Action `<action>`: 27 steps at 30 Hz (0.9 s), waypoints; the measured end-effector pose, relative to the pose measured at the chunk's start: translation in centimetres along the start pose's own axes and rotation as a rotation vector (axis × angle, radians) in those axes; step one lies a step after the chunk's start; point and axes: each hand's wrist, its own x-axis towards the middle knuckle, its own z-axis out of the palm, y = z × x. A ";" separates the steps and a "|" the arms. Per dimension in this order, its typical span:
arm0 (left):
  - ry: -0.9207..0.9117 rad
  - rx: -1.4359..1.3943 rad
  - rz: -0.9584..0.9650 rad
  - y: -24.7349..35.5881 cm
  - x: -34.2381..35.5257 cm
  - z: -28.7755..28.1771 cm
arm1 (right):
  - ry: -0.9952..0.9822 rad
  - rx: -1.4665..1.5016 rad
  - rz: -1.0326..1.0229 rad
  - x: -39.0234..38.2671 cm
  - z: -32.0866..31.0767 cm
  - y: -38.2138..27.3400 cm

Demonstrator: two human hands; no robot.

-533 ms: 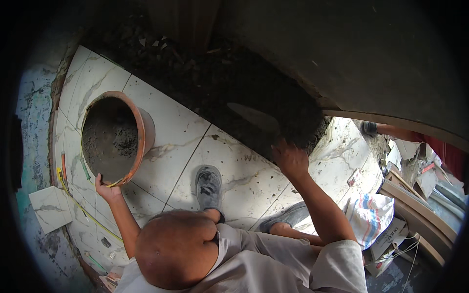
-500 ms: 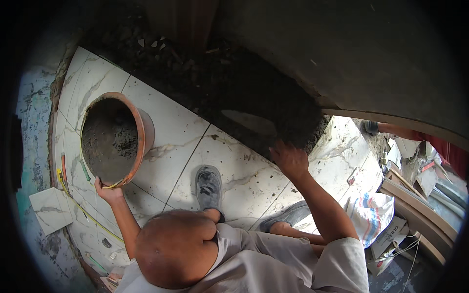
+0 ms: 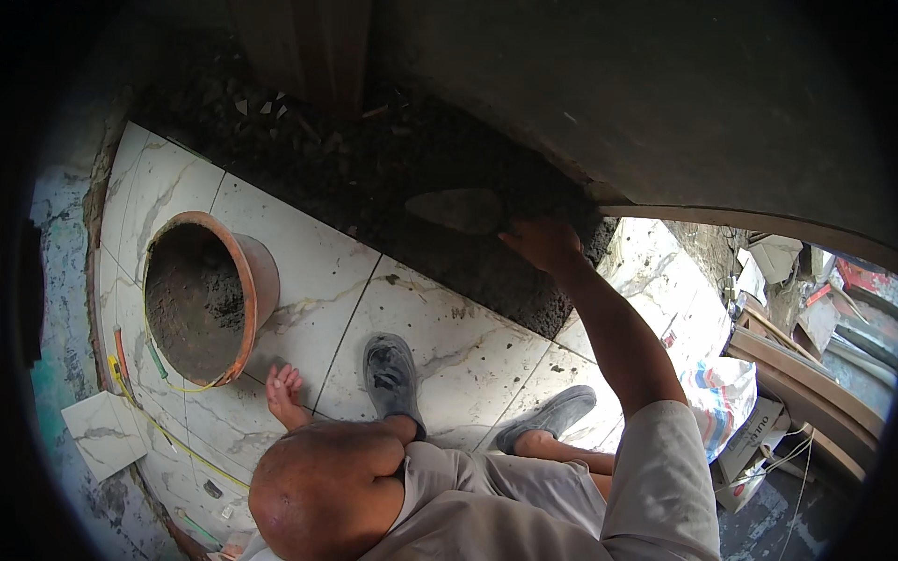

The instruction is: The person scoops cement from a bucket using a trowel, spreads it onto the floor area, and levels the surface using the trowel and by hand.

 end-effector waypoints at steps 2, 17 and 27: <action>-0.207 0.093 0.070 0.3 -0.6 1.6 | -0.008 0.030 0.035 0.9 -0.6 0.8; -0.518 0.302 0.294 0.1 -2.7 5.8 | 0.137 0.107 0.236 4.7 0.2 4.0; -0.828 0.460 0.610 -0.3 -4.3 10.6 | 0.282 0.329 0.395 1.5 11.2 2.1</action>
